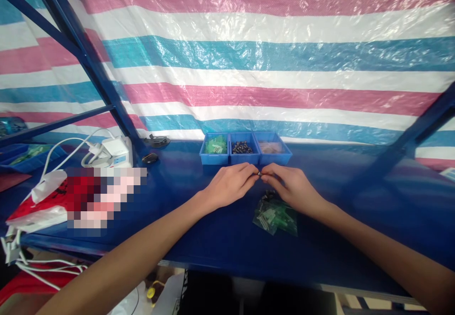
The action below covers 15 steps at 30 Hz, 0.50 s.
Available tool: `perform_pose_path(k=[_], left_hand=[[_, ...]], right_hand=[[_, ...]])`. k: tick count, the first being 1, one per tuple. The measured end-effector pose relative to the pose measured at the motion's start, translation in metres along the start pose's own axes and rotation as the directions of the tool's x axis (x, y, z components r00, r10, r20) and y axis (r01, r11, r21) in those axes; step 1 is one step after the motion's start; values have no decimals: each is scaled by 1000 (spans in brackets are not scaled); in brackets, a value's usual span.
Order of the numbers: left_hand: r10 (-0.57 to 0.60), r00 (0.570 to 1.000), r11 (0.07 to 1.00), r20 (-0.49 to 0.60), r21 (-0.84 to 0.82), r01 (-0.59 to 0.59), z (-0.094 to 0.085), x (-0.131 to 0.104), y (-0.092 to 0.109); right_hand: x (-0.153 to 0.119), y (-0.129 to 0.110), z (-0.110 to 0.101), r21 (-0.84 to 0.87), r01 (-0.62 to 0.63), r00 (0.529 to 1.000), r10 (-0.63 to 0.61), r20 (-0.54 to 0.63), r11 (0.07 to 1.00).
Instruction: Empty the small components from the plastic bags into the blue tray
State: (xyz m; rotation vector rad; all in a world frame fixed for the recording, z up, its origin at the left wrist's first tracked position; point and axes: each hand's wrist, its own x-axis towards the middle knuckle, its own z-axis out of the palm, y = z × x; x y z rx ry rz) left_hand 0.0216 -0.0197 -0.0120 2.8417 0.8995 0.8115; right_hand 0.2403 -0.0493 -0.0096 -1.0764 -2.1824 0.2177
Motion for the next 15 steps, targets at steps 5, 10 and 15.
perform_pose_path(k=[5,10,15], left_hand=[[-1,1000,997,27,80,-2,-3,1,1],[-71,997,991,7,112,70,-7,1,-5],[-128,992,980,-17,153,129,-10,-1,-16]], right_hand=[[-1,-2,1,-70,43,999,-41,35,997],[29,8,-4,-287,166,986,-168,19,943],[89,27,-1,-416,144,987,-163,-8,898]])
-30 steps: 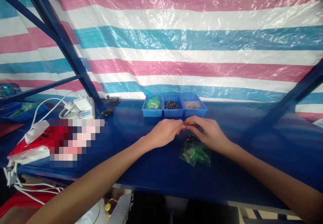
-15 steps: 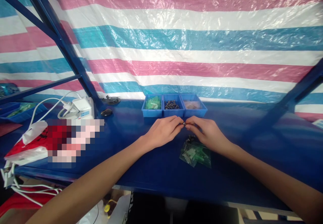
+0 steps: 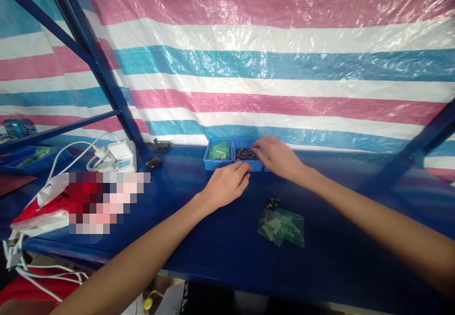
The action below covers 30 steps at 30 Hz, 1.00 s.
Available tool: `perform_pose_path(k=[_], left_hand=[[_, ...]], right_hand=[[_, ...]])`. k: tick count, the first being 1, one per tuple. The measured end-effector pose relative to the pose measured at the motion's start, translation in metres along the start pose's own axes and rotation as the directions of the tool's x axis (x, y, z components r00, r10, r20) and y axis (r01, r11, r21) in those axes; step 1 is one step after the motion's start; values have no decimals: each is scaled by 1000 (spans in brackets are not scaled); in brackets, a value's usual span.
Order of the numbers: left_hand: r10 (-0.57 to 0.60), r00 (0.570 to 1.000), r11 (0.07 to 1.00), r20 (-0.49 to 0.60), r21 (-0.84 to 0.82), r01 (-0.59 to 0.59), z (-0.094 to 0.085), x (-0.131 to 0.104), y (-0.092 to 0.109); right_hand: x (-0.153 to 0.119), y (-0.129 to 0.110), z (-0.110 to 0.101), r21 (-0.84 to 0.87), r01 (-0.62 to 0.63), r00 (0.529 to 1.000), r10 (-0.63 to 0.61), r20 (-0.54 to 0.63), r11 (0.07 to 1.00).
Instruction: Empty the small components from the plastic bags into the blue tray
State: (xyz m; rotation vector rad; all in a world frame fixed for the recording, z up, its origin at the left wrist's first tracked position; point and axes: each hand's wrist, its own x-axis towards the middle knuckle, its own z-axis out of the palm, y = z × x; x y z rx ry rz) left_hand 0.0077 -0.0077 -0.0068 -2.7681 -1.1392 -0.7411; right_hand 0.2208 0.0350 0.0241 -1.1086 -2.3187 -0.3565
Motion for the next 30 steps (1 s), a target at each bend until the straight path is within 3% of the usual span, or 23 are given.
perform_pose_path(k=[3,6,11,17,21,30], left_hand=[[12,999,1000,33,15,-13,-1,-1,-4],[50,997,998,67,20,-51,-1,-1,-4],[69,992,997,106,21,-71,1,-2,0],[69,990,997,119,20,-72,2,-1,-3],[70,989,997,128,13,-72,2,0,-4],[98,985,994,140,33,-104,1,1,0]], right_hand=[[10,-1,1,14,25,1000,-25,14,1000],[-10,-13,-10,89,12,999,-15,32,996],[-60,-19,-29,318,-55,938,-60,342,946],[-75,-3,-30,411,-185,880,-36,473,893],[-73,-3,-30,424,-201,863,-45,503,883],[-74,-9,-31,455,-149,877,-95,471,878]])
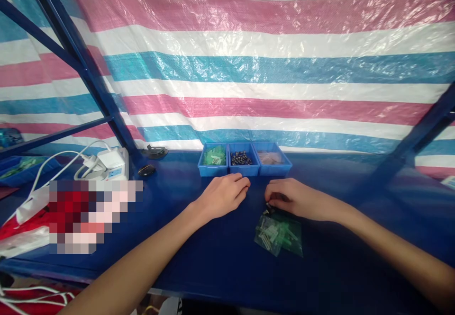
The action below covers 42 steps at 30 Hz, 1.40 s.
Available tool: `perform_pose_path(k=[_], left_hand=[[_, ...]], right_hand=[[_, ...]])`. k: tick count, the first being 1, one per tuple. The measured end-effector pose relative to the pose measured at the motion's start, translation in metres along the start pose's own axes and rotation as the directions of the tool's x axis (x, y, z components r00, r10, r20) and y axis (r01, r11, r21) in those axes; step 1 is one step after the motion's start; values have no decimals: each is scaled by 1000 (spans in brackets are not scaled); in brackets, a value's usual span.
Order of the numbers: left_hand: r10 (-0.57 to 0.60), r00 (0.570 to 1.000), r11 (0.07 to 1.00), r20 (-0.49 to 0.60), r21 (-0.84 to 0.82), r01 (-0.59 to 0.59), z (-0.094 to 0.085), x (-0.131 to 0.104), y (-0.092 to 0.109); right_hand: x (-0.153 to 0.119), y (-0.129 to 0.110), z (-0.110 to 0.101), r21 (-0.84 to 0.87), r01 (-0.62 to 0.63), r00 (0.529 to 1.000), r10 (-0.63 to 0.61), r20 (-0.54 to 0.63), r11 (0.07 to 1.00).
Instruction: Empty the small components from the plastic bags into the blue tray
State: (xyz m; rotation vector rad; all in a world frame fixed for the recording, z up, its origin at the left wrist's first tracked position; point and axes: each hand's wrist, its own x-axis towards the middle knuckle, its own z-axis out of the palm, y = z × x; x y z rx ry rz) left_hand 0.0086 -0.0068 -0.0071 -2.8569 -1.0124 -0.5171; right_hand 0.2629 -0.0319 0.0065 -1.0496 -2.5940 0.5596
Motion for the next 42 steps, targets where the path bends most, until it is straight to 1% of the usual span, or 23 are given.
perform_pose_path(k=[5,13,19,21,25,27,39,42], left_hand=[[4,1000,1000,-1,7,-4,-1,0,0],[6,1000,1000,3,3,-6,-1,0,0],[9,1000,1000,6,8,-9,-1,0,-1],[13,1000,1000,12,11,-13,-1,0,-1],[26,999,1000,32,16,-26,-1,1,0],[26,999,1000,35,15,-27,-1,0,1],[44,999,999,17,30,-45,-3,-2,1],[50,999,998,20,23,-51,-3,-2,3]], right_hand=[[0,-1,1,-36,-11,1000,10,-13,999],[-1,4,5,-52,-13,1000,13,-11,999],[-2,4,5,-21,-16,1000,16,-16,1000],[-2,3,4,-20,-34,999,34,0,999],[-3,-1,0,-9,-73,995,73,65,997],[-3,-2,0,-5,-80,994,80,74,997],[-4,-4,5,-57,-47,999,48,25,997],[-3,-4,8,-87,-54,998,50,-40,995]])
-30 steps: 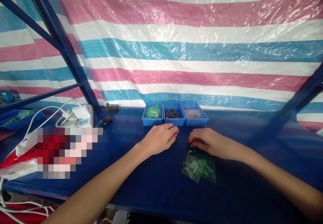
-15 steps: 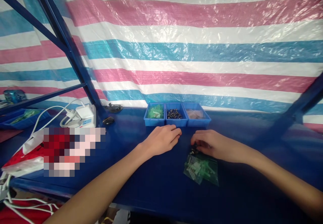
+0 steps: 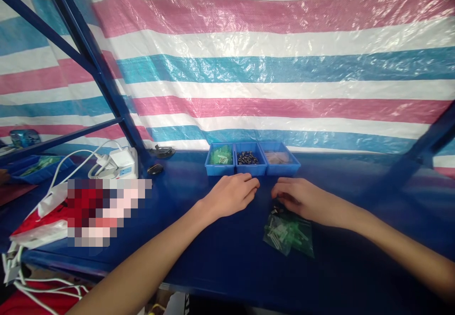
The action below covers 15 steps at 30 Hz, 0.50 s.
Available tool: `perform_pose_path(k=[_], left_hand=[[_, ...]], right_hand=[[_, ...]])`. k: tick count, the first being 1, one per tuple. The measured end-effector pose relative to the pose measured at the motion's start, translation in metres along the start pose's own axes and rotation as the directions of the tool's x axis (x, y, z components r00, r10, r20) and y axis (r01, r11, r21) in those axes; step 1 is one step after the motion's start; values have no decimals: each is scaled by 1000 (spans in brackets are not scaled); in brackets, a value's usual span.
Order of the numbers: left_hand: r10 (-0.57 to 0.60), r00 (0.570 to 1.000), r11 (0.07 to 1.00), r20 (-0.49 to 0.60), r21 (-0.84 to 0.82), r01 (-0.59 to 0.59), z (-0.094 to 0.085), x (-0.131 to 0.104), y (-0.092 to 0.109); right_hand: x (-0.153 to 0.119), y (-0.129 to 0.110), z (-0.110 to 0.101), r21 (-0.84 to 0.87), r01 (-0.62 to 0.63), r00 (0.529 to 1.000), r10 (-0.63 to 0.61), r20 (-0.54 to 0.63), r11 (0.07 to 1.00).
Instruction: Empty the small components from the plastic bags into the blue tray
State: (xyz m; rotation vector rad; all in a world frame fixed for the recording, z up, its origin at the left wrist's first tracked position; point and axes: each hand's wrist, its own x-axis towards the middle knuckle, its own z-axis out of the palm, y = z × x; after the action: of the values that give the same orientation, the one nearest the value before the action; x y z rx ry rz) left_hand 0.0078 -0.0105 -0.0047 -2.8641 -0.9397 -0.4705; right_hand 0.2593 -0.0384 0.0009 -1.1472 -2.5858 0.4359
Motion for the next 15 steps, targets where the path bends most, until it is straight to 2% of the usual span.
perform_pose_path(k=[7,11,15], left_hand=[[-17,1000,997,-26,-73,15,0,2,3],[-43,999,994,-30,-104,40,1,10,0],[-45,999,991,-4,-127,44,3,17,0]], right_hand=[[7,-3,9,33,-41,966,48,-252,999],[11,-9,14,241,-121,929,196,-315,963],[14,-11,20,490,-137,901,314,-300,861]])
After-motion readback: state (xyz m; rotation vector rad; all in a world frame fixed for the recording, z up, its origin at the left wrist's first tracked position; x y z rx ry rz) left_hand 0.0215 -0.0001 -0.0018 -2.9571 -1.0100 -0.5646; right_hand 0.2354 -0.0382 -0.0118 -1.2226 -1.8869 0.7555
